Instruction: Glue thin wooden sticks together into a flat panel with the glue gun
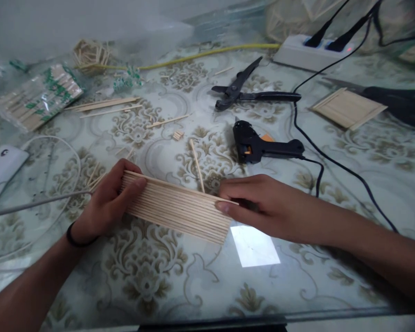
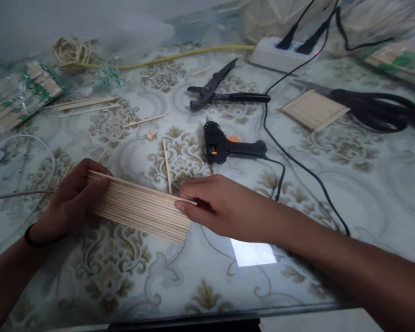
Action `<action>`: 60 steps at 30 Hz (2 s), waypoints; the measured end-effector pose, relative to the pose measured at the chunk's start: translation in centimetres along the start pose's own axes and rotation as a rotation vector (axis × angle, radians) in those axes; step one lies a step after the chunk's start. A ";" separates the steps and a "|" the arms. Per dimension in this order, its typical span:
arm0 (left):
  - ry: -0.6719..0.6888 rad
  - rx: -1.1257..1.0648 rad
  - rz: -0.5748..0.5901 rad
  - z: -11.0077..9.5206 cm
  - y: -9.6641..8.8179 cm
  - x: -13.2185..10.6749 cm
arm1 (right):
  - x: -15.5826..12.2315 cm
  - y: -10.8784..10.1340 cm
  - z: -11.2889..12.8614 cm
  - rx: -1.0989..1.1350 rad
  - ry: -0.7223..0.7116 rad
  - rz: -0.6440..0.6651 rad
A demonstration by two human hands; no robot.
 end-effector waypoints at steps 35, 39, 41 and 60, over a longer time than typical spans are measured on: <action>0.188 -0.057 -0.030 -0.9 0.0 0.0 | 0.2 -0.4 0.8 -0.102 -0.101 -0.035; 0.166 -0.067 -0.026 -0.9 -0.1 0.0 | 0.2 -0.4 0.9 -0.110 -0.103 -0.034; 0.153 -0.065 -0.021 -0.9 -0.1 -0.1 | 0.2 -0.4 1.0 -0.109 -0.106 -0.035; 0.045 -0.027 0.029 -0.3 0.3 -0.1 | -0.2 0.5 -0.8 -0.019 0.028 0.025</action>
Point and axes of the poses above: each hand's wrist, its own x-axis towards the middle knuckle, its own y-axis out of the palm, z = x × y, the point moved 9 cm from there along x, towards the middle knuckle, and after that the axes turned 13 degrees about -y, right-handed, at the moved point
